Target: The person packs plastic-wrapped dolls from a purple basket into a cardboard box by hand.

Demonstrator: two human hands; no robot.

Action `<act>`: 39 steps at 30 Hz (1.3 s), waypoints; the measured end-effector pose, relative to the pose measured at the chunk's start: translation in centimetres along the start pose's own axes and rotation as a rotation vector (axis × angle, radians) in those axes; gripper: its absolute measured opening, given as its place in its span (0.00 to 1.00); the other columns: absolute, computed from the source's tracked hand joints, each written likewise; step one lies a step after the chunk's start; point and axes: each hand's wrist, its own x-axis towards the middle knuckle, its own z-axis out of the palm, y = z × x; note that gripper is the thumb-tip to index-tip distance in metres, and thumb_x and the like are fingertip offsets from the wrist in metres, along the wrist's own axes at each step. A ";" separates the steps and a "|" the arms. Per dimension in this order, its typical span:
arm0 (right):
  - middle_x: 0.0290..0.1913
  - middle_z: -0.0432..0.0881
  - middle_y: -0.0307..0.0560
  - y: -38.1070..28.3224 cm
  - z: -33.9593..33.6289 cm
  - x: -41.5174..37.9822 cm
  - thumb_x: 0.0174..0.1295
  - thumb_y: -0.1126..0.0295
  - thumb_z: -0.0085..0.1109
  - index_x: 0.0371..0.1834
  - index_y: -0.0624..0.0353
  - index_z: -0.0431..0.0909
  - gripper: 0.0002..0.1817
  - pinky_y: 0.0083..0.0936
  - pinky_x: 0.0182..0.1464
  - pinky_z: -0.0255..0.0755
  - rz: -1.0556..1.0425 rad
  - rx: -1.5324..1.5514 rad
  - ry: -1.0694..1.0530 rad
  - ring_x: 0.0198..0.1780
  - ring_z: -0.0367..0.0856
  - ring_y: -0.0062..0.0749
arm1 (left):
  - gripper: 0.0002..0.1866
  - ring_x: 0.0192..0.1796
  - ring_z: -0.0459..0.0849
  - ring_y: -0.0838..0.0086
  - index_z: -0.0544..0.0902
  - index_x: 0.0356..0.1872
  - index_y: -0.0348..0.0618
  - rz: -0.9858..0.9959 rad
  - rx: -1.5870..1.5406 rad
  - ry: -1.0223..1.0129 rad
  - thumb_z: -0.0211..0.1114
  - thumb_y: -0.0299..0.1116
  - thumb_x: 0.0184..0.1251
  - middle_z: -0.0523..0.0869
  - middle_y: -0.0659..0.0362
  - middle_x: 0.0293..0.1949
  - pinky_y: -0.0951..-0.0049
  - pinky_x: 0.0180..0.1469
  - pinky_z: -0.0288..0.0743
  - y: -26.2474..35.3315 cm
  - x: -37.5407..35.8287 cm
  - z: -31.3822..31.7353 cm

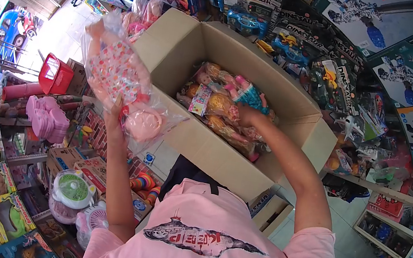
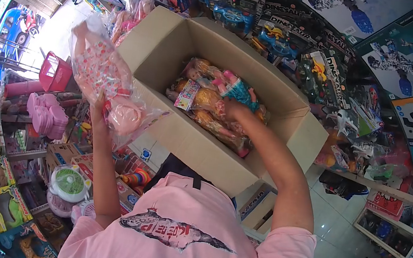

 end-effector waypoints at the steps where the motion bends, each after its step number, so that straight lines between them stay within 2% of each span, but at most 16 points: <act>1: 0.68 0.66 0.68 0.3 -0.8 -0.6 0.56 0.62 0.70 0.69 0.67 0.58 0.42 0.41 0.65 0.69 -0.050 0.014 0.007 0.67 0.71 0.56 | 0.36 0.61 0.77 0.68 0.61 0.71 0.30 0.030 0.019 -0.009 0.65 0.36 0.68 0.74 0.51 0.63 0.65 0.63 0.73 0.2 0.3 0.6; 3: 0.66 0.70 0.63 1.2 -3.3 -2.1 0.59 0.58 0.67 0.67 0.64 0.63 0.36 0.42 0.66 0.67 -0.127 -0.082 0.059 0.66 0.73 0.50 | 0.33 0.59 0.79 0.70 0.64 0.69 0.30 0.050 0.095 -0.089 0.66 0.34 0.67 0.77 0.52 0.60 0.67 0.60 0.74 1.2 1.6 2.3; 5: 0.63 0.72 0.55 3.5 -5.0 -2.5 0.59 0.59 0.67 0.65 0.59 0.66 0.33 0.40 0.62 0.70 -0.450 0.409 0.418 0.62 0.76 0.39 | 0.30 0.56 0.81 0.72 0.67 0.66 0.29 0.063 0.170 -0.174 0.67 0.32 0.66 0.80 0.53 0.57 0.70 0.58 0.75 2.8 2.7 5.3; 7: 0.62 0.72 0.49 0.7 -11.4 -10.2 0.58 0.60 0.69 0.65 0.55 0.66 0.33 0.38 0.59 0.71 -0.382 0.903 0.417 0.59 0.75 0.32 | 0.23 0.49 0.84 0.76 0.74 0.57 0.29 0.186 0.311 -0.398 0.69 0.27 0.63 0.85 0.56 0.48 0.74 0.53 0.77 4.6 3.4 9.6; 9: 0.58 0.72 0.48 -1.4 -14.5 -14.5 0.52 0.61 0.75 0.63 0.61 0.67 0.37 0.35 0.61 0.68 -0.602 1.029 1.017 0.58 0.74 0.35 | 0.18 0.46 0.84 0.77 0.77 0.52 0.29 0.213 0.568 -0.624 0.68 0.27 0.64 0.87 0.57 0.43 0.72 0.51 0.78 6.0 4.5 13.1; 11: 0.60 0.72 0.50 -2.3 -16.5 -19.1 0.51 0.60 0.76 0.63 0.60 0.67 0.39 0.37 0.63 0.66 -0.652 0.664 1.517 0.60 0.73 0.41 | 0.19 0.45 0.85 0.73 0.77 0.53 0.31 0.312 0.622 -0.762 0.68 0.26 0.62 0.88 0.55 0.42 0.71 0.50 0.78 4.6 5.7 15.9; 13: 0.62 0.72 0.50 -2.3 -16.9 -21.4 0.50 0.61 0.75 0.65 0.58 0.66 0.39 0.38 0.62 0.68 -0.638 0.444 1.525 0.61 0.74 0.41 | 0.20 0.45 0.87 0.69 0.77 0.54 0.32 0.414 0.669 -0.898 0.68 0.24 0.61 0.89 0.53 0.40 0.70 0.50 0.78 3.3 5.9 18.1; 15: 0.64 0.72 0.49 -2.1 -15.6 -21.5 0.49 0.62 0.74 0.67 0.55 0.66 0.40 0.39 0.61 0.69 -0.624 0.219 1.518 0.62 0.75 0.41 | 0.26 0.46 0.87 0.57 0.77 0.59 0.40 0.448 0.984 -1.148 0.70 0.27 0.57 0.88 0.47 0.43 0.63 0.51 0.79 2.0 5.7 19.9; 19: 0.62 0.74 0.63 -2.4 -9.7 -18.6 0.47 0.60 0.75 0.66 0.61 0.65 0.42 0.46 0.62 0.70 -0.150 0.151 0.505 0.65 0.73 0.54 | 0.32 0.47 0.85 0.48 0.77 0.61 0.46 0.454 1.115 -1.334 0.75 0.35 0.52 0.86 0.45 0.45 0.54 0.51 0.77 -5.4 4.5 20.4; 21: 0.57 0.77 0.67 -1.9 -6.4 -15.6 0.49 0.62 0.73 0.63 0.66 0.65 0.40 0.45 0.59 0.73 -0.036 0.159 0.326 0.60 0.77 0.58 | 0.30 0.52 0.85 0.54 0.76 0.63 0.48 0.330 1.210 -1.505 0.71 0.31 0.55 0.86 0.49 0.49 0.56 0.56 0.77 -8.1 3.2 20.1; 25: 0.48 0.81 0.67 1.5 1.3 -10.2 0.49 0.61 0.73 0.60 0.72 0.66 0.39 0.46 0.57 0.74 -0.005 0.170 0.170 0.54 0.81 0.59 | 0.31 0.54 0.85 0.57 0.77 0.63 0.50 0.152 1.257 -1.467 0.71 0.37 0.55 0.86 0.51 0.51 0.58 0.57 0.76 -12.1 2.8 18.2; 27: 0.45 0.83 0.65 3.9 6.6 -7.8 0.48 0.57 0.74 0.58 0.76 0.65 0.42 0.45 0.54 0.76 -0.116 0.021 0.352 0.50 0.83 0.58 | 0.31 0.54 0.85 0.58 0.78 0.62 0.50 -0.114 1.892 -1.598 0.71 0.41 0.54 0.86 0.52 0.52 0.62 0.57 0.77 -10.6 3.2 19.2; 28: 0.45 0.83 0.65 3.0 5.2 -8.7 0.48 0.57 0.74 0.58 0.76 0.65 0.42 0.45 0.54 0.76 -0.111 0.020 0.353 0.50 0.83 0.58 | 0.31 0.54 0.85 0.58 0.78 0.62 0.50 -0.109 1.889 -1.600 0.71 0.41 0.54 0.86 0.52 0.52 0.62 0.57 0.77 -11.7 3.9 18.5; 30: 0.55 0.80 0.67 1.2 2.6 -10.0 0.51 0.60 0.71 0.62 0.75 0.64 0.41 0.40 0.56 0.76 0.042 0.062 -0.062 0.58 0.81 0.54 | 0.30 0.54 0.85 0.59 0.81 0.60 0.49 -0.189 1.788 -1.666 0.72 0.44 0.53 0.86 0.52 0.51 0.63 0.56 0.77 -14.0 5.2 16.9; 33: 0.52 0.81 0.68 0.4 2.3 -9.8 0.49 0.49 0.74 0.61 0.75 0.61 0.48 0.42 0.56 0.76 0.069 0.062 -0.127 0.54 0.82 0.56 | 0.28 0.54 0.85 0.59 0.83 0.57 0.47 -0.131 1.850 -1.714 0.72 0.44 0.53 0.87 0.52 0.50 0.62 0.56 0.78 -15.5 5.4 16.5; 39: 0.56 0.81 0.62 1.2 3.2 -8.0 0.47 0.48 0.74 0.68 0.73 0.56 0.54 0.39 0.57 0.76 0.101 -0.011 -0.139 0.56 0.82 0.51 | 0.30 0.56 0.84 0.58 0.82 0.58 0.45 -0.157 1.928 -1.827 0.75 0.44 0.53 0.86 0.51 0.53 0.60 0.56 0.77 -18.1 5.9 17.0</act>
